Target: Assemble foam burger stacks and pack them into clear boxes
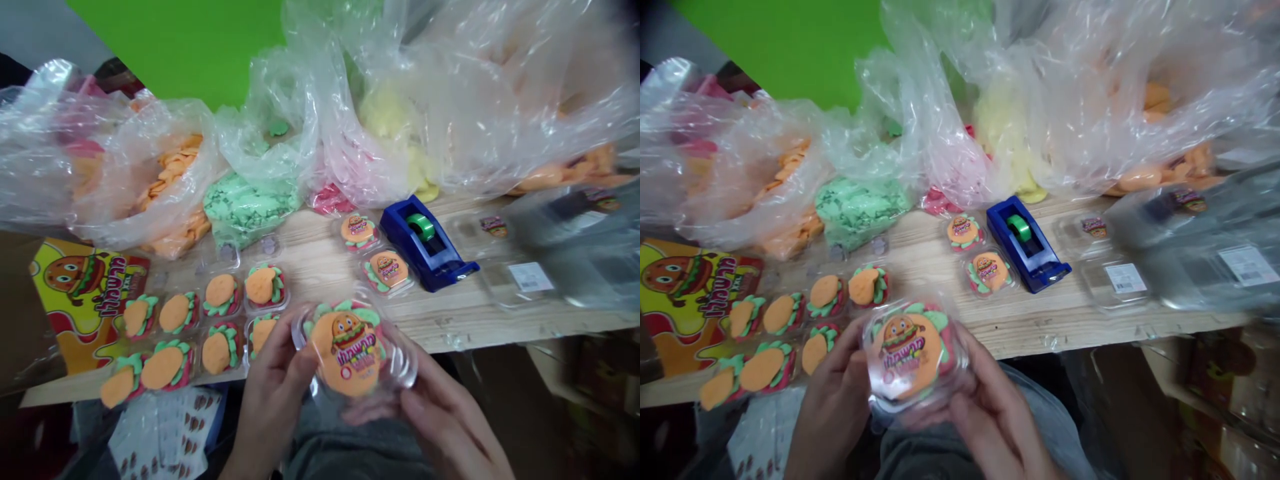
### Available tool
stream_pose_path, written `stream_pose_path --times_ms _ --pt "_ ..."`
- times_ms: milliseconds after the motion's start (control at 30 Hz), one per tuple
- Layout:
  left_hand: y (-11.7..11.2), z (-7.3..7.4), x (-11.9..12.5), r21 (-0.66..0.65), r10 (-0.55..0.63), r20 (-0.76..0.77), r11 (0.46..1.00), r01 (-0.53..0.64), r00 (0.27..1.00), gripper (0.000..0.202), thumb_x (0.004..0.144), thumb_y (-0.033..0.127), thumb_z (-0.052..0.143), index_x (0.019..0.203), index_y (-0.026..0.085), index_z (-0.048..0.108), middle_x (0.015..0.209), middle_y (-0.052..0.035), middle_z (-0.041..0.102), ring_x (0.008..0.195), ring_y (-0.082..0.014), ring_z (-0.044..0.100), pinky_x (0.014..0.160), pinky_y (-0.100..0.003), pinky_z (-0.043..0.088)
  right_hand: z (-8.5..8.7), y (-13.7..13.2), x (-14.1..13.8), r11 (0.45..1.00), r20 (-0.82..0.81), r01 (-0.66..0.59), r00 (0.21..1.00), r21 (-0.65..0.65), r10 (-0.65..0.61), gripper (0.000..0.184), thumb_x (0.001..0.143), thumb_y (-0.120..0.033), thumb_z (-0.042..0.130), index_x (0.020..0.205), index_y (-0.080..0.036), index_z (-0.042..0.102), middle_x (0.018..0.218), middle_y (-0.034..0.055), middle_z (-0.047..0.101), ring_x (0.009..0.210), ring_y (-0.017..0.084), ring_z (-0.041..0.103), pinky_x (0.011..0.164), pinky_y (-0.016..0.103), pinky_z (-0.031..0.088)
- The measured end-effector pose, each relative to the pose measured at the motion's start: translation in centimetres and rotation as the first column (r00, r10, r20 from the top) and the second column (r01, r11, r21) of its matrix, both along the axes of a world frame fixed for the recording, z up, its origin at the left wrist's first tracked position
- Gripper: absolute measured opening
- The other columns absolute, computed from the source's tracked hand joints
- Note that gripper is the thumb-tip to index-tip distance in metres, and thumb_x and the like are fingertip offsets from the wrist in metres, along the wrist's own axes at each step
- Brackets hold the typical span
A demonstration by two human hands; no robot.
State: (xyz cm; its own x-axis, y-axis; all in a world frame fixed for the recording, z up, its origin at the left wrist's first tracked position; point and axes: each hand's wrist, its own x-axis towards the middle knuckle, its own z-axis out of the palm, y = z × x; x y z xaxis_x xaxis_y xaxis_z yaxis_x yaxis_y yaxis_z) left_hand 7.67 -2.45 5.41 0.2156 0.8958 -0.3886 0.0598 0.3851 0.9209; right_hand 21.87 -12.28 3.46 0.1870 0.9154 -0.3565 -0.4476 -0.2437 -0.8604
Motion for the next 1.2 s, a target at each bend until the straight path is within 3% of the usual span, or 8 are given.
stream_pose_path --times_ms 167,300,400,567,800,967,1100,1200 --pt "0.2 -0.7 0.0 -0.050 -0.013 0.113 0.999 0.018 0.994 0.043 0.073 0.047 0.067 0.107 0.021 0.062 0.104 -0.0060 0.069 0.101 -0.0243 0.062 0.085 -0.031 0.051 0.9 1.4 -0.2 0.997 -0.155 -0.009 0.988 -0.075 -0.002 0.051 0.078 -0.025 0.068 0.124 -0.036 0.049 0.104 0.0004 0.072 0.093 0.018 0.069 0.074 0.027 0.058" --pt "0.0 -0.9 0.3 -0.054 -0.013 0.185 0.998 0.023 0.983 0.037 0.074 0.042 0.067 0.105 0.022 0.062 0.105 -0.0061 0.069 0.100 -0.0233 0.062 0.086 -0.032 0.049 1.2 2.1 -0.4 0.989 -0.169 0.086 0.980 -0.118 -0.106 0.039 0.076 -0.026 0.070 0.112 -0.032 0.055 0.099 -0.0003 0.073 0.073 0.016 0.072 0.059 0.024 0.059" --pt "0.1 -1.1 0.3 -0.074 -0.030 0.218 0.996 0.047 0.976 0.036 0.075 0.040 0.067 0.106 0.022 0.063 0.104 -0.0070 0.069 0.098 -0.0230 0.063 0.084 -0.033 0.050 1.2 2.0 -0.1 0.993 -0.154 0.063 0.985 -0.095 -0.078 0.036 0.080 -0.028 0.065 0.114 -0.032 0.054 0.089 -0.0003 0.074 0.067 0.016 0.072 0.061 0.028 0.060" --pt "0.5 -1.4 -0.2 -0.085 -0.044 0.237 0.994 0.066 0.971 0.034 0.080 0.032 0.064 0.112 0.023 0.060 0.106 -0.0067 0.068 0.093 -0.0193 0.064 0.082 -0.029 0.051 1.2 1.7 0.7 0.993 -0.131 -0.079 0.989 -0.093 0.066 0.046 0.089 -0.036 0.052 0.133 -0.032 0.042 0.082 0.0029 0.075 0.076 0.020 0.072 0.076 0.038 0.058" --pt "0.7 -0.2 -0.2 -0.032 -0.043 0.199 0.998 0.050 0.979 0.029 0.079 0.028 0.066 0.108 0.025 0.065 0.104 -0.0032 0.070 0.092 -0.0181 0.066 0.079 -0.025 0.052 1.0 1.4 1.4 0.992 -0.361 -0.115 0.924 0.046 0.124 0.051 0.086 -0.042 0.053 0.134 -0.027 0.045 0.095 0.0104 0.074 0.087 0.029 0.070 0.078 0.049 0.053" --pt "0.3 0.5 0.1 0.047 -0.160 0.149 0.987 0.155 0.976 0.040 0.083 0.034 0.059 0.122 0.025 0.057 0.127 -0.0065 0.059 0.116 -0.0251 0.054 0.096 -0.035 0.045 0.9 1.6 0.8 0.987 -0.300 0.116 0.943 -0.112 -0.145 0.034 0.081 -0.042 0.062 0.114 -0.035 0.062 0.091 0.0064 0.075 0.066 0.024 0.073 0.061 0.036 0.058" --pt "-1.1 0.4 1.5 0.219 0.062 0.175 0.971 -0.100 0.983 0.047 0.083 0.043 0.056 0.128 0.032 0.050 0.133 -0.0056 0.054 0.118 -0.0239 0.053 0.093 -0.033 0.048 0.8 1.6 0.3 0.983 -0.252 0.151 0.952 -0.101 -0.172 0.034 0.080 -0.041 0.062 0.115 -0.040 0.060 0.091 0.0033 0.076 0.060 0.021 0.072 0.062 0.035 0.059" --pt "-1.8 0.1 2.4 0.444 0.222 0.078 0.865 -0.234 0.972 0.033 0.083 0.040 0.057 0.114 0.031 0.063 0.126 -0.0053 0.058 0.116 -0.0223 0.052 0.093 -0.031 0.045 0.4 1.6 0.3 0.981 -0.250 0.172 0.950 -0.087 -0.188 0.031 0.082 -0.042 0.060 0.113 -0.045 0.060 0.092 -0.0007 0.076 0.065 0.022 0.073 0.063 0.037 0.060"
